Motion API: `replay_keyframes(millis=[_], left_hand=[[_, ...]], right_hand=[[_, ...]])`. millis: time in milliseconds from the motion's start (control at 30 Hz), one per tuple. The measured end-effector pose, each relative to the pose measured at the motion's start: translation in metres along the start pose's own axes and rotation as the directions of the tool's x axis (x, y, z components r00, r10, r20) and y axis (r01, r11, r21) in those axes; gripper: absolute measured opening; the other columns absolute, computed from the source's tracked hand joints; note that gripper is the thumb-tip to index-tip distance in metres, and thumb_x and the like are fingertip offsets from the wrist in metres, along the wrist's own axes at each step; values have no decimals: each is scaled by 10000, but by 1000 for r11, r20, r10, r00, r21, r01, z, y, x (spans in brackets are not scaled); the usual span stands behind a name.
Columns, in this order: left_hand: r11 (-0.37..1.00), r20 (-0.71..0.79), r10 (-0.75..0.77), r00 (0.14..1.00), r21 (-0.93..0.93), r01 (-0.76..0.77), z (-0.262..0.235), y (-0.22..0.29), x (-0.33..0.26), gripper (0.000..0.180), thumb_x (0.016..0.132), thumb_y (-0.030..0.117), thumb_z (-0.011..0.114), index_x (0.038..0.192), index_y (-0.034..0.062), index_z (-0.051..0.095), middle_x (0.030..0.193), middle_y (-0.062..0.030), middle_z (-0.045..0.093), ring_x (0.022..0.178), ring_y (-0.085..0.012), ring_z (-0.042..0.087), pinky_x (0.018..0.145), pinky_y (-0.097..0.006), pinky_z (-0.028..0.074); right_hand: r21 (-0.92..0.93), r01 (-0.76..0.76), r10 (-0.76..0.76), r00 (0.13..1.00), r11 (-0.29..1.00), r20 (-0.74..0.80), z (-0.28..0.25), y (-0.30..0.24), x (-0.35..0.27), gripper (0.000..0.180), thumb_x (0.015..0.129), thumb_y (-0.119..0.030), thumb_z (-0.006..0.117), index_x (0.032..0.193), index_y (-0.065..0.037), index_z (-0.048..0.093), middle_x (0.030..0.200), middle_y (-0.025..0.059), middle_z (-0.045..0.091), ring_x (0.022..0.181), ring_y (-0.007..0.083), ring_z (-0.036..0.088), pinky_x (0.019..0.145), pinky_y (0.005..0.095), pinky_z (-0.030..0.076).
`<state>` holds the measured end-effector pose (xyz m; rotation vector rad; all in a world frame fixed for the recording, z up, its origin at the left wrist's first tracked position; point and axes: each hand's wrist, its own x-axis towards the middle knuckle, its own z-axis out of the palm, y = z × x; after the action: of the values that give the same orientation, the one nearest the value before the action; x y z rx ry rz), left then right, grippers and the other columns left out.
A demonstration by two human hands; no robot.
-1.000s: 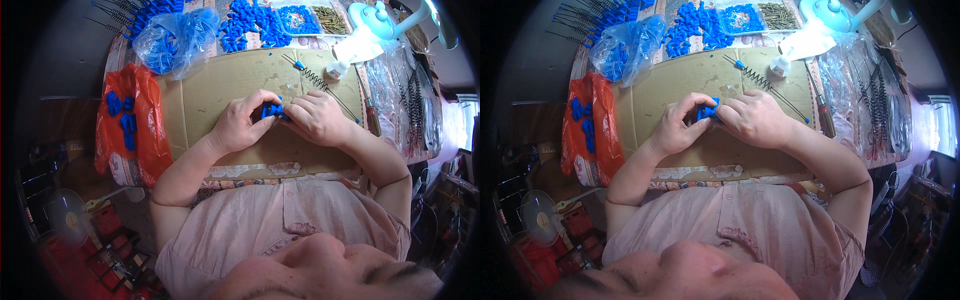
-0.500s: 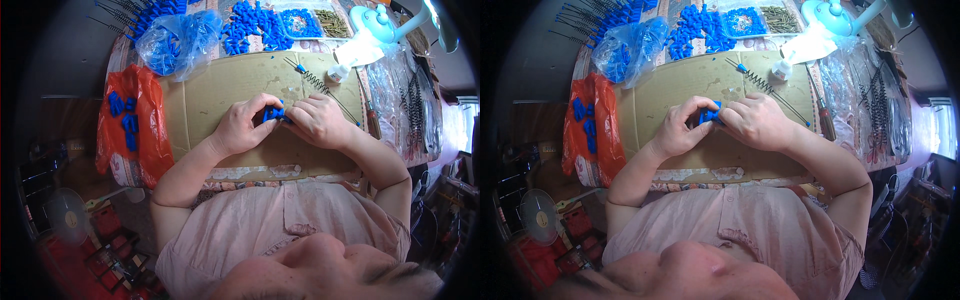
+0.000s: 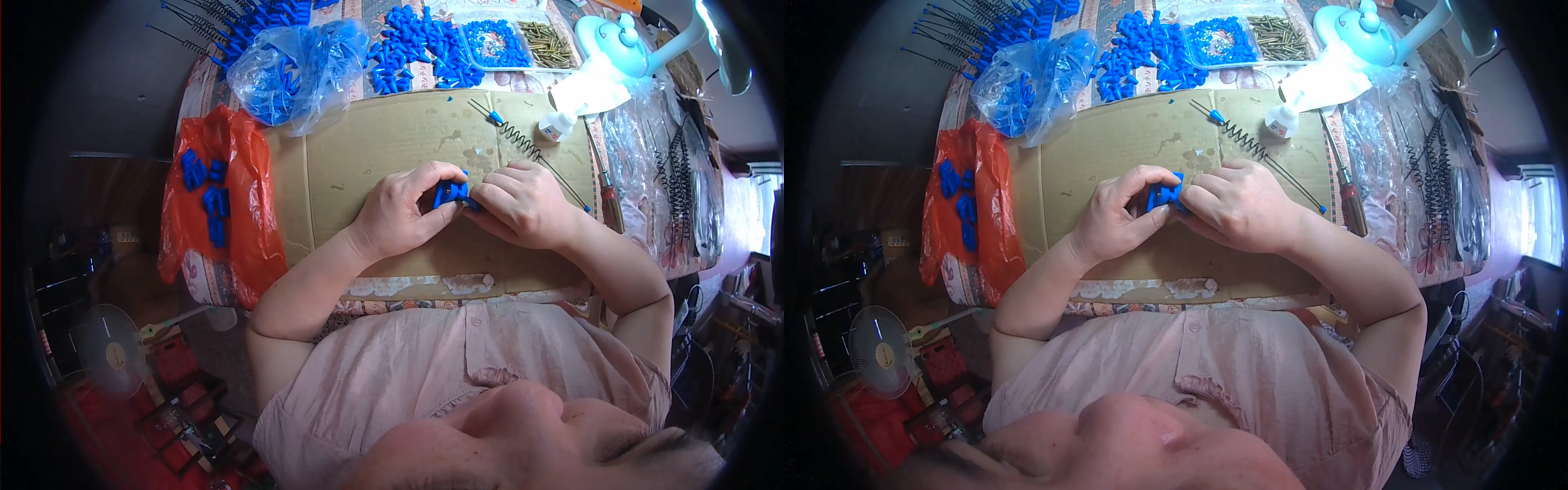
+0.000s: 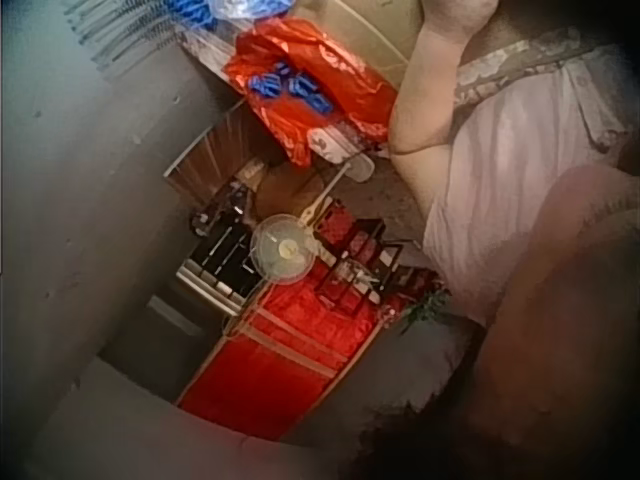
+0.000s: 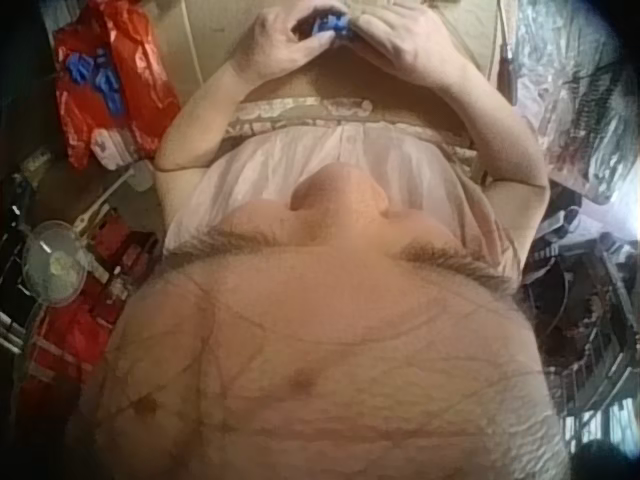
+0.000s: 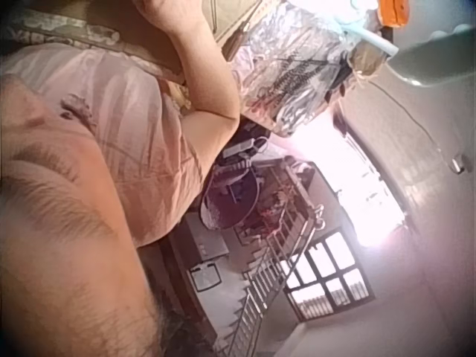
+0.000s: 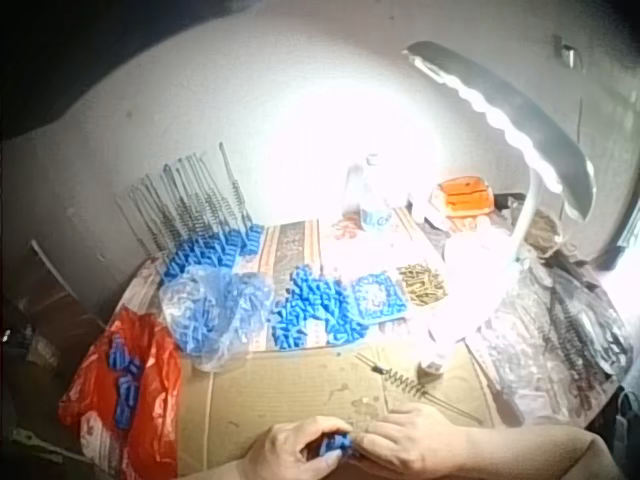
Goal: The person fits plastic parts together, applies glue from a squeeze bottle onto the components, and attaches a coiled wire spring to the plastic assembly.
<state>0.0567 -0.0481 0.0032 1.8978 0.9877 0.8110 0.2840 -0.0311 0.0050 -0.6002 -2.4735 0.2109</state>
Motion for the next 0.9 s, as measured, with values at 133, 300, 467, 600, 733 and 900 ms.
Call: replay_keyframes(millis=[133, 300, 467, 600, 733, 900], left_hand=[[1000, 14, -10, 1000, -19, 10, 0, 0, 0, 316, 830, 5, 715, 1134, 35, 633, 967, -38, 668, 789, -74, 590, 665, -240, 480], [1000, 7, 12, 1000, -8, -12, -1, -1, 0, 318, 829, 9, 716, 1135, 37, 634, 988, -58, 677, 822, -106, 620, 701, -259, 501], [999, 6, 26, 1000, 20, -26, -2, 2, 1, 315, 824, 66, 719, 1122, 59, 618, 985, -132, 696, 833, -267, 696, 724, -345, 549], [999, 9, 33, 999, 9, -33, -2, 0, 0, 323, 826, 14, 715, 1138, 39, 635, 995, -72, 682, 828, -128, 637, 708, -272, 508], [999, 10, 36, 999, 6, -36, -2, 1, 0, 324, 828, 20, 713, 1141, 39, 635, 996, -73, 682, 830, -135, 642, 709, -273, 508], [999, 14, 36, 999, 8, -36, -2, 2, 0, 325, 832, 25, 713, 1146, 40, 634, 1000, -73, 682, 825, -132, 639, 706, -272, 507]], right_hand=[[16, -5, 5, 1000, 1000, 1, 0, 0, 0, 234, 797, -225, 736, 810, -93, 543, 693, 41, 550, 610, 223, 606, 564, 365, 462], [28, -10, 9, 1000, 1000, 25, -1, 1, 0, 228, 797, -224, 735, 822, -90, 552, 696, 44, 552, 616, 230, 608, 565, 369, 463], [26, -7, 6, 1000, 1000, 20, 0, 1, -1, 227, 792, -223, 734, 827, -89, 555, 700, 47, 555, 619, 232, 609, 569, 372, 464], [31, -10, 9, 1000, 999, 25, 0, 1, -1, 227, 787, -221, 736, 829, -90, 556, 706, 47, 558, 624, 232, 611, 573, 375, 464], [31, -4, 3, 1000, 1000, 20, 1, 1, -1, 227, 785, -221, 736, 829, -91, 555, 708, 47, 558, 624, 232, 610, 571, 375, 462], [34, -6, 5, 1000, 999, 25, 1, 2, -2, 225, 786, -218, 736, 819, -91, 554, 697, 46, 555, 610, 229, 601, 561, 372, 453]])
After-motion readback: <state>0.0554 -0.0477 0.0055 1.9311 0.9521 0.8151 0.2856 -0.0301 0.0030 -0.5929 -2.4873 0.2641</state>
